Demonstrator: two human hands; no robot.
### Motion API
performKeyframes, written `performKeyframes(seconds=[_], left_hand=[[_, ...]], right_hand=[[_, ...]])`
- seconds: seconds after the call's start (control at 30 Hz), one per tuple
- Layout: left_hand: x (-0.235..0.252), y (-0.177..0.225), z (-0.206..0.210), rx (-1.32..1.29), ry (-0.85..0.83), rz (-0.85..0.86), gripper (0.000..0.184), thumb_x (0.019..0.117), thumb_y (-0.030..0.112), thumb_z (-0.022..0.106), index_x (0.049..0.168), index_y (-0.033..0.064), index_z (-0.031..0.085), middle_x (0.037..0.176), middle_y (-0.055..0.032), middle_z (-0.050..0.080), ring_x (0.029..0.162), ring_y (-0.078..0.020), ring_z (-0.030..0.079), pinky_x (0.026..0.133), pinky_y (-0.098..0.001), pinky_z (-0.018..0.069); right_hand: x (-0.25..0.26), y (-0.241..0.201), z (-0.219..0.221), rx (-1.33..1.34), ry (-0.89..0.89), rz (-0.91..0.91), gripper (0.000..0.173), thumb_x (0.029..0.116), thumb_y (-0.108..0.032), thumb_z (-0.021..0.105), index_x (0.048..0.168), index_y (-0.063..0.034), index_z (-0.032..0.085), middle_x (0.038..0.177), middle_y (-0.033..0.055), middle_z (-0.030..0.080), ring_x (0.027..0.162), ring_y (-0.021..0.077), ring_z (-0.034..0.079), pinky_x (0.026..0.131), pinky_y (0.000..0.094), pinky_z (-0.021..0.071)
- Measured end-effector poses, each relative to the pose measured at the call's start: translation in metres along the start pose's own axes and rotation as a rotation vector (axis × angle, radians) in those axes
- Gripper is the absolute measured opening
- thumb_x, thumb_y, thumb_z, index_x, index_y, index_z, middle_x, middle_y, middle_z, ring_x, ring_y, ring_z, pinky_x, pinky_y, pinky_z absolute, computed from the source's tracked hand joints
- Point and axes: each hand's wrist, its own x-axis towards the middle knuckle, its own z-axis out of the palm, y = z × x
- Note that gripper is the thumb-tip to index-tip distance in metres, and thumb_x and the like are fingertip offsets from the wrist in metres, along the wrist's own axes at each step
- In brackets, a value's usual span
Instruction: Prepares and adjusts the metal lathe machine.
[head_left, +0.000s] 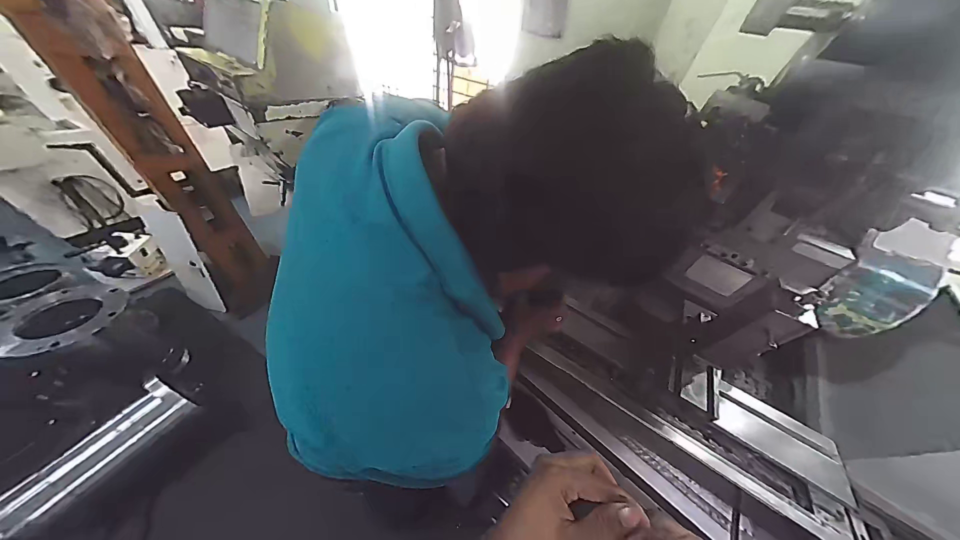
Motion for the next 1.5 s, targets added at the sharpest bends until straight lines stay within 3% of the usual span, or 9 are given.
performKeyframes(seconds=[0.17, 0.27, 0.4, 0.73, 0.8, 0.93, 1.1, 1.27, 1.5], left_hand=[[0.016, -0.012, 0.019, 0.084, 0.130, -0.033, 0.029, 0.1027, 0.022, 0.061, 0.096, -0.0003, 0.078, 0.092, -0.0087, 0.071, 0.090, -0.0079, 0.065, 0.083, -0.0238, 0.0542], [0.028, -0.016, 0.040, 0.180, 0.161, -0.084, 0.027, 0.1019, 0.022, 0.062, 0.097, 0.0014, 0.080, 0.091, -0.0070, 0.070, 0.088, -0.0064, 0.064, 0.081, -0.0216, 0.0530], [0.041, -0.028, 0.064, 0.271, 0.271, -0.140, 0.026, 0.1018, 0.023, 0.062, 0.105, 0.0039, 0.080, 0.090, -0.0041, 0.070, 0.086, -0.0037, 0.063, 0.080, -0.0196, 0.0530], [0.059, -0.051, 0.085, 0.202, 0.252, -0.264, 0.026, 0.1013, 0.023, 0.063, 0.101, 0.0031, 0.080, 0.094, 0.0015, 0.069, 0.090, 0.0011, 0.061, 0.082, -0.0162, 0.0520], [0.059, -0.051, 0.080, 0.201, 0.220, -0.253, 0.029, 0.1015, 0.027, 0.063, 0.106, 0.0030, 0.079, 0.098, 0.0000, 0.068, 0.093, -0.0007, 0.062, 0.085, -0.0173, 0.0528], [0.058, -0.051, 0.062, 0.136, 0.124, -0.251, 0.031, 0.0970, 0.026, 0.069, 0.116, 0.0023, 0.076, 0.108, -0.0022, 0.068, 0.101, -0.0032, 0.061, 0.091, -0.0199, 0.0521], [0.053, -0.057, 0.043, 0.040, 0.130, -0.179, 0.026, 0.1021, 0.020, 0.061, 0.100, 0.0006, 0.077, 0.098, -0.0016, 0.069, 0.095, -0.0031, 0.062, 0.087, -0.0210, 0.0528], [0.044, -0.065, 0.018, -0.210, -0.027, -0.093, 0.024, 0.0953, 0.021, 0.071, 0.104, -0.0012, 0.076, 0.105, -0.0050, 0.070, 0.104, -0.0081, 0.063, 0.094, -0.0253, 0.0512], [0.038, -0.070, 0.000, -0.309, 0.017, -0.118, 0.016, 0.0928, 0.017, 0.072, 0.095, 0.0017, 0.076, 0.102, -0.0008, 0.071, 0.101, -0.0055, 0.064, 0.091, -0.0250, 0.0524]], right_hand=[[0.015, 0.005, -0.009, -0.399, 0.245, -0.097, 0.027, 0.1092, -0.039, 0.046, 0.118, -0.0304, 0.070, 0.103, -0.0213, 0.073, 0.092, -0.0095, 0.067, 0.081, 0.0138, 0.0572], [0.013, 0.011, -0.027, -0.533, 0.275, -0.110, 0.037, 0.1099, -0.041, 0.041, 0.105, -0.0160, 0.067, 0.084, -0.0146, 0.068, 0.082, -0.0154, 0.061, 0.076, 0.0091, 0.0521], [0.013, 0.015, -0.057, -0.460, 0.209, -0.098, 0.040, 0.1100, -0.042, 0.039, 0.104, -0.0158, 0.069, 0.087, -0.0148, 0.070, 0.086, -0.0155, 0.062, 0.080, 0.0100, 0.0530], [0.029, 0.029, -0.105, -0.298, -0.061, -0.048, 0.038, 0.1117, -0.032, 0.042, 0.099, -0.0062, 0.066, 0.075, -0.0038, 0.064, 0.070, -0.0069, 0.060, 0.067, 0.0141, 0.0520], [0.032, 0.031, -0.100, -0.270, -0.011, -0.030, 0.040, 0.1109, -0.037, 0.043, 0.098, -0.0079, 0.067, 0.071, -0.0057, 0.061, 0.062, -0.0062, 0.056, 0.059, 0.0142, 0.0501], [0.037, 0.027, -0.086, -0.253, 0.060, 0.031, 0.039, 0.1093, -0.037, 0.047, 0.089, -0.0105, 0.067, 0.071, -0.0100, 0.062, 0.065, -0.0087, 0.057, 0.061, 0.0131, 0.0505], [0.040, 0.019, -0.069, -0.359, 0.000, 0.081, 0.042, 0.1106, -0.034, 0.042, 0.085, -0.0073, 0.063, 0.063, -0.0066, 0.053, 0.056, -0.0048, 0.051, 0.055, 0.0159, 0.0460], [0.041, 0.004, -0.049, -0.025, 0.055, 0.297, 0.034, 0.1067, -0.029, 0.044, 0.080, -0.0274, 0.065, 0.061, -0.0202, 0.053, 0.054, -0.0098, 0.045, 0.051, 0.0119, 0.0390], [0.046, -0.004, -0.024, -0.033, 0.056, 0.346, 0.033, 0.1063, -0.026, 0.043, 0.088, -0.0182, 0.069, 0.061, -0.0177, 0.052, 0.051, -0.0083, 0.041, 0.048, 0.0126, 0.0345]])
